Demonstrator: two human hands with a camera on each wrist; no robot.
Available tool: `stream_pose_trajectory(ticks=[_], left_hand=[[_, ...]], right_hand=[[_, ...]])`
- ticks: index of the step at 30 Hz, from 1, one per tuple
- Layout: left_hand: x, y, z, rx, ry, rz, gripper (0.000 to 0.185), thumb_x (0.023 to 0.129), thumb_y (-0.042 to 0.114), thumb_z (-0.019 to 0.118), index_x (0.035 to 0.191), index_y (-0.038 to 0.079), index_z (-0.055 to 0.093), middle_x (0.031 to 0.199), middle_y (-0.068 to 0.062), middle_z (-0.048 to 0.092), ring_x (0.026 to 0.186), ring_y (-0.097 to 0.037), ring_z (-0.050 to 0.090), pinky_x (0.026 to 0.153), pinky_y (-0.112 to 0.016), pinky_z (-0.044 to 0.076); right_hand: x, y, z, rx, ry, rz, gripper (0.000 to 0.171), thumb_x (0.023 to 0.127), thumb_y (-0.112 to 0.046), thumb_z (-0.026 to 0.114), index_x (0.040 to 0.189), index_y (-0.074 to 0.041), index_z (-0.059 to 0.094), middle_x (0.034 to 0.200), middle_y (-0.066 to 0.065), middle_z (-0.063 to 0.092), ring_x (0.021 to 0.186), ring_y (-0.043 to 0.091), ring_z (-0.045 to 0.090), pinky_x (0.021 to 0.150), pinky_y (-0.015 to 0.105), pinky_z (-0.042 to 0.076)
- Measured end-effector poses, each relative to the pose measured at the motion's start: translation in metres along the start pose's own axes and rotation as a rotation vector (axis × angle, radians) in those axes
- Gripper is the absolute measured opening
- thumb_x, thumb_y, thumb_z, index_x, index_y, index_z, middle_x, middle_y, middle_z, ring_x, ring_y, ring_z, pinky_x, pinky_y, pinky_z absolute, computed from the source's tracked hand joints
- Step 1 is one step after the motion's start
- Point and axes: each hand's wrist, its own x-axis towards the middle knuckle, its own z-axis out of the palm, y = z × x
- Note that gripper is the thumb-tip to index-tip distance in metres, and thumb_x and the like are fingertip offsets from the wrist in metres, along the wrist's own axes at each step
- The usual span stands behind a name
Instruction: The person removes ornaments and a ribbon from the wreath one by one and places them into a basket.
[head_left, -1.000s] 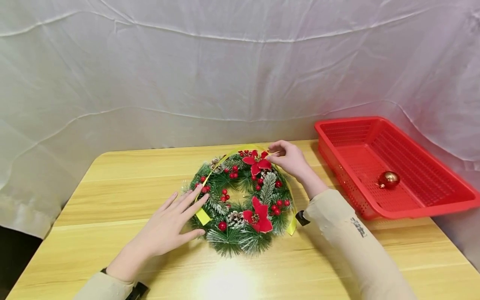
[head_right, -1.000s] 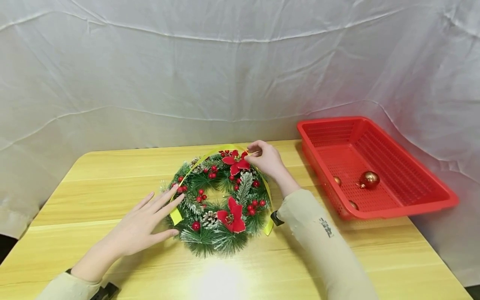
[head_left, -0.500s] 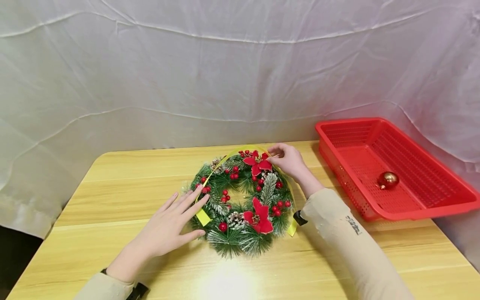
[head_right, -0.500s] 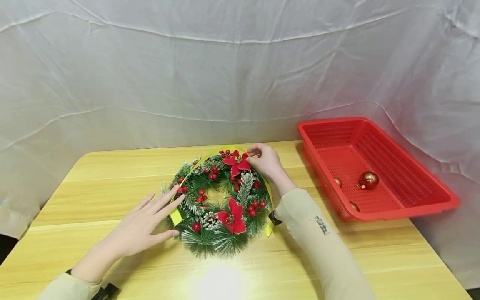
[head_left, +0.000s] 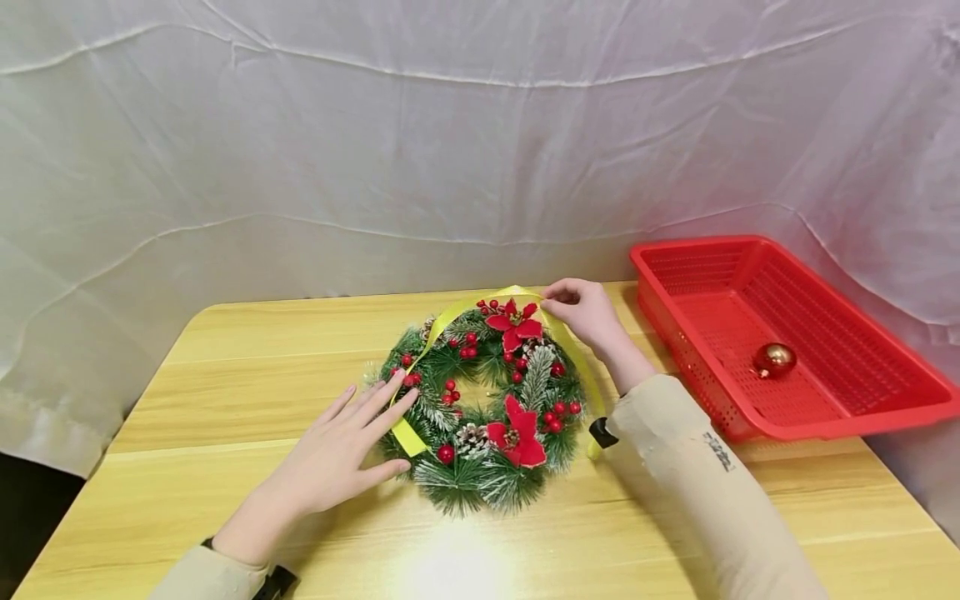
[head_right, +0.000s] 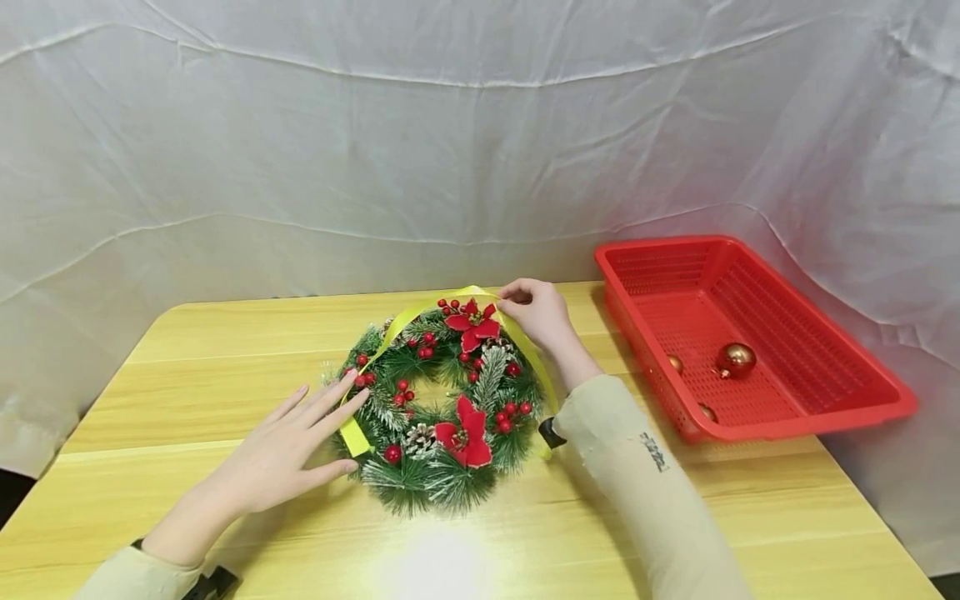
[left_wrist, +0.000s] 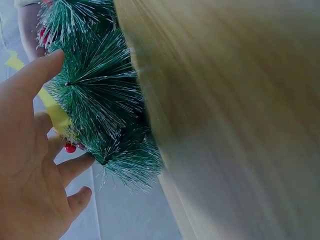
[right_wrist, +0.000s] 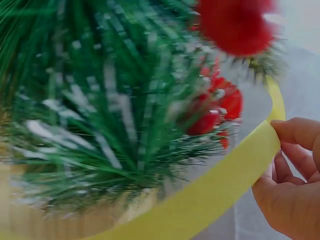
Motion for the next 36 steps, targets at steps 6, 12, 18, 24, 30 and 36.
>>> stream_pose_trajectory(ticks=[6,12,18,24,30,36], left_hand=[[0.001,0.001,-0.001,0.001,-0.004,0.003,0.083,0.089,0.065,0.047,0.154,0.023,0.017,0.16,0.0,0.009,0.141,-0.029,0.024,0.116,-0.048,0.007],[0.002,0.0,-0.001,-0.008,-0.004,0.002,0.083,0.09,0.064,0.048,0.154,0.022,0.017,0.16,0.0,0.009,0.141,-0.03,0.024,0.117,-0.045,0.004],[0.003,0.0,-0.001,-0.009,0.012,0.013,0.083,0.089,0.063,0.05,0.154,0.021,0.018,0.16,-0.002,0.01,0.14,-0.031,0.026,0.117,-0.044,0.003],[0.004,-0.001,0.0,-0.007,0.011,0.013,0.083,0.089,0.061,0.051,0.154,0.021,0.018,0.16,-0.001,0.009,0.14,-0.031,0.026,0.117,-0.047,0.006],[0.005,-0.002,0.001,-0.008,0.003,0.01,0.084,0.089,0.061,0.052,0.154,0.022,0.018,0.16,-0.001,0.008,0.14,-0.03,0.025,0.116,-0.048,0.007],[0.005,-0.002,0.0,-0.009,-0.008,0.002,0.083,0.089,0.064,0.048,0.154,0.023,0.017,0.16,-0.003,0.009,0.14,-0.031,0.024,0.116,-0.048,0.006]], right_hand=[[-0.003,-0.015,-0.015,0.023,0.053,-0.008,0.017,0.088,-0.011,0.069,0.101,0.0,0.071,0.092,0.013,0.069,0.077,0.016,0.057,0.065,0.023,0.046],[-0.006,-0.028,-0.032,0.101,0.12,-0.038,0.022,0.088,-0.013,0.07,0.103,0.003,0.07,0.084,0.004,0.066,0.075,0.011,0.057,0.067,0.021,0.048],[-0.009,-0.037,-0.052,0.16,0.188,-0.046,0.023,0.087,-0.013,0.071,0.104,0.003,0.07,0.079,-0.004,0.065,0.073,0.01,0.056,0.066,0.018,0.048],[-0.011,-0.037,-0.072,0.189,0.26,-0.042,0.019,0.086,-0.012,0.072,0.101,-0.001,0.072,0.077,-0.006,0.065,0.067,0.009,0.055,0.058,0.017,0.047],[-0.015,-0.035,-0.092,0.188,0.298,-0.049,0.019,0.087,-0.013,0.07,0.103,-0.002,0.072,0.08,-0.009,0.067,0.072,0.009,0.058,0.065,0.017,0.05],[-0.021,-0.035,-0.114,0.23,0.307,-0.006,0.021,0.088,-0.016,0.07,0.105,-0.005,0.072,0.085,-0.005,0.067,0.077,0.013,0.057,0.067,0.017,0.051]])
